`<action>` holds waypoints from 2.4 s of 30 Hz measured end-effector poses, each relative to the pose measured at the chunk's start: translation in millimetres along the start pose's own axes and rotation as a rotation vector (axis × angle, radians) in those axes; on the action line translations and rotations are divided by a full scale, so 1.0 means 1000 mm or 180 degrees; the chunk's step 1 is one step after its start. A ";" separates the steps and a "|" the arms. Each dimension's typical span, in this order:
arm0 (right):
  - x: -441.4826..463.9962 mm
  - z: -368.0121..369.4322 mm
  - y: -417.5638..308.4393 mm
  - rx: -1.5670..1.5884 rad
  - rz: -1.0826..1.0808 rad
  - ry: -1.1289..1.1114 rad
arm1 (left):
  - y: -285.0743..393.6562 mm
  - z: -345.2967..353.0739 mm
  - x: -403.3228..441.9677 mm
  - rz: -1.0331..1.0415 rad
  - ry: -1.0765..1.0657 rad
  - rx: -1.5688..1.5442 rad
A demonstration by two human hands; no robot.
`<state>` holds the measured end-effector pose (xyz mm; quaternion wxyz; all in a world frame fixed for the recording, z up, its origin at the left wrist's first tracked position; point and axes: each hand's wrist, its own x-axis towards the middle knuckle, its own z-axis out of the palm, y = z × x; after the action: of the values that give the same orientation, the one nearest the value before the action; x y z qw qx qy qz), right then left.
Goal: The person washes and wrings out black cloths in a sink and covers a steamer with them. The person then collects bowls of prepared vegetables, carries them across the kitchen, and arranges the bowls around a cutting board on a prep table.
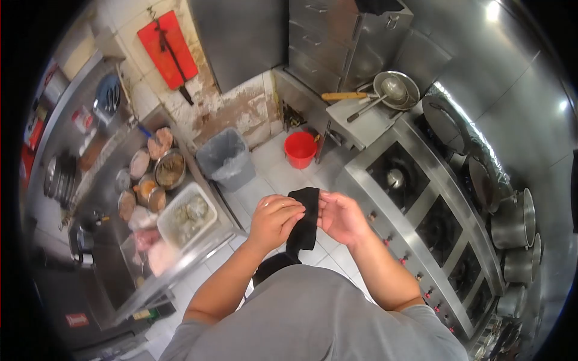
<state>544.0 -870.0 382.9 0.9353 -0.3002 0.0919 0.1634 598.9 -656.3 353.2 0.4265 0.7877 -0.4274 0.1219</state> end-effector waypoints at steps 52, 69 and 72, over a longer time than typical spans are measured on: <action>0.113 -0.114 -0.422 -0.2701 -0.2201 0.1177 | -0.094 0.055 0.596 0.0120 -0.0224 -0.2483; 0.170 -0.018 -0.499 -0.2744 -0.2383 0.1002 | -0.154 -0.044 0.731 0.0853 -0.1664 -0.2481; 0.178 -0.028 -0.528 -0.2999 -0.2576 0.1014 | -0.159 -0.049 0.764 0.0783 -0.1691 -0.2285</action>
<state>898.0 -1246.7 592.6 0.6657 -0.7105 0.0274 -0.2264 1193.3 -1009.7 717.7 0.5303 0.5376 -0.6274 -0.1902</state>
